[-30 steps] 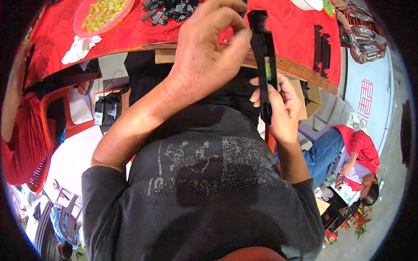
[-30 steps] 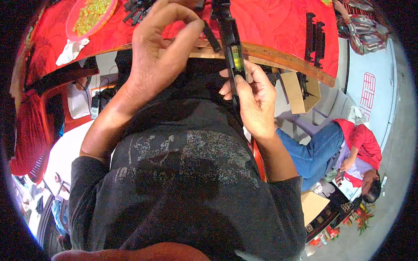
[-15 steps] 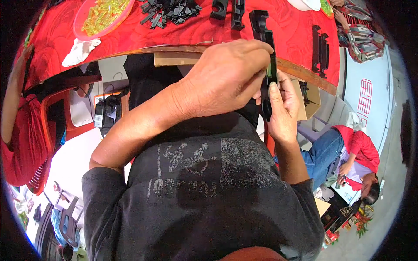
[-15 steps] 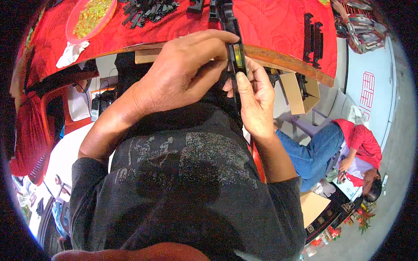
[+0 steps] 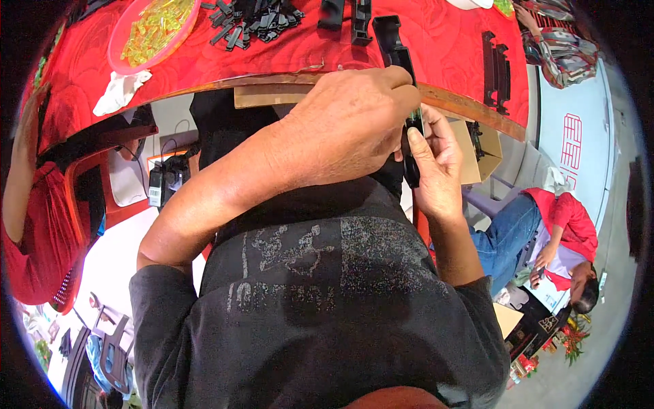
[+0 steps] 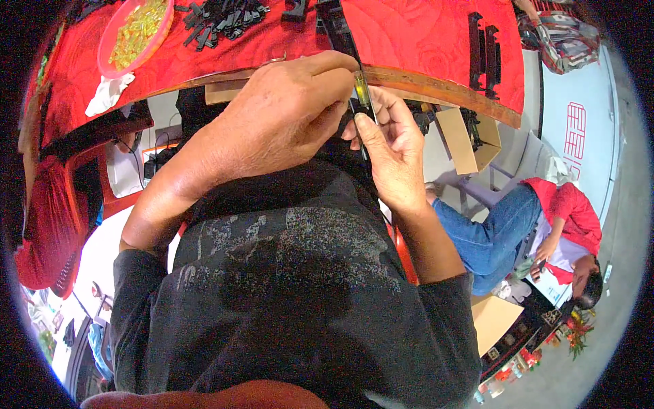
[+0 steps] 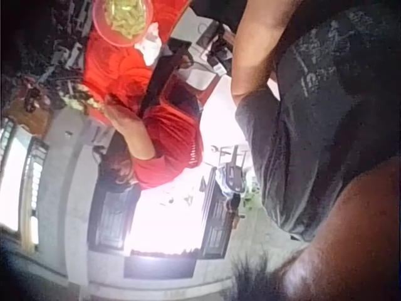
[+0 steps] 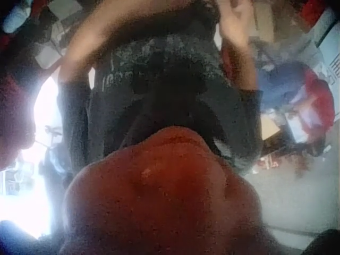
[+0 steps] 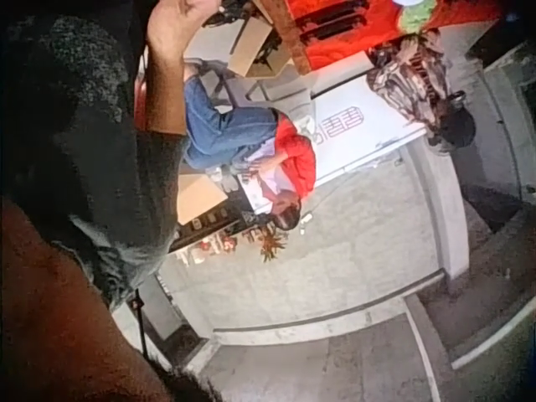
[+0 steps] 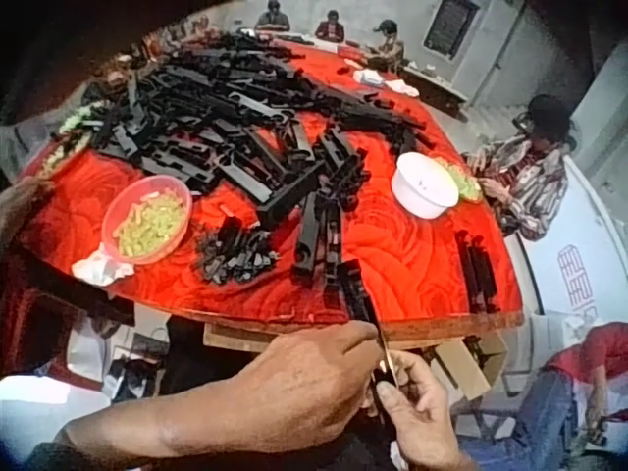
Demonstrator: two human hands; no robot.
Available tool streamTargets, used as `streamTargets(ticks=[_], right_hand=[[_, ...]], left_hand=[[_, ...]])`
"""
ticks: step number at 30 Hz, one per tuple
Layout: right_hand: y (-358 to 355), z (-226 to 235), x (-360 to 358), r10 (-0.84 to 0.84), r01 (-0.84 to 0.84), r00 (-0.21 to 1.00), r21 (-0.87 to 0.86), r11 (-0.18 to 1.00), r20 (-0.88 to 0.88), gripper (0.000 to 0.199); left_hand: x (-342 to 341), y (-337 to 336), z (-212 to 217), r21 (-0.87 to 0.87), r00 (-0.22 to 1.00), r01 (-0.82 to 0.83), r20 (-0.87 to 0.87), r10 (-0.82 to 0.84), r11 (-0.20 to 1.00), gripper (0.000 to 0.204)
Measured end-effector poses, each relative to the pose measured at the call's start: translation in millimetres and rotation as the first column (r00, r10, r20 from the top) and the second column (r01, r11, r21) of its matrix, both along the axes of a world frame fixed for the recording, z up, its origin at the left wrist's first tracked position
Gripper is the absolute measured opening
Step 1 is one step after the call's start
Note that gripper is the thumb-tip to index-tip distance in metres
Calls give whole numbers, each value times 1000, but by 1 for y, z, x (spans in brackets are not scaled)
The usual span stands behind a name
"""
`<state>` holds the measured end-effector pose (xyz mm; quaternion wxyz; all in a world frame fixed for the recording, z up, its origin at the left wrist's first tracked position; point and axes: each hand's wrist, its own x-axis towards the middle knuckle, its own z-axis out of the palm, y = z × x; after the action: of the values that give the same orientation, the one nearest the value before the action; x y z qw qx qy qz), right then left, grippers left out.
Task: The person assembles black plastic components by hand at a workspace.
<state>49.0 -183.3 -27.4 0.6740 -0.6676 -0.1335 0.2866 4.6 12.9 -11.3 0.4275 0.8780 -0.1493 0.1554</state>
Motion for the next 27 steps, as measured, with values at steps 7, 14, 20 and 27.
streamTargets(ticks=[7, 14, 20, 27], right_hand=[[-1, -2, 4, -16, 16, 999, 6, 1000, -45, 34], [-1, 7, 6, -21, 18, 999, -70, 997, -33, 38], [-1, 10, 4, -27, 27, 1000, -30, 999, 13, 41], [-1, 10, 6, 19, -18, 1000, -12, 1000, 4, 43]], left_hand=[[-2, 3, -2, -35, 998, 40, -42, -42, 999, 12], [-9, 2, 2, 154, 988, 151, 17, -155, 977, 16], [-9, 4, 16, 385, 965, 226, 36, -259, 895, 22], [-11, 2, 21, 487, 945, 261, 46, -323, 833, 15]])
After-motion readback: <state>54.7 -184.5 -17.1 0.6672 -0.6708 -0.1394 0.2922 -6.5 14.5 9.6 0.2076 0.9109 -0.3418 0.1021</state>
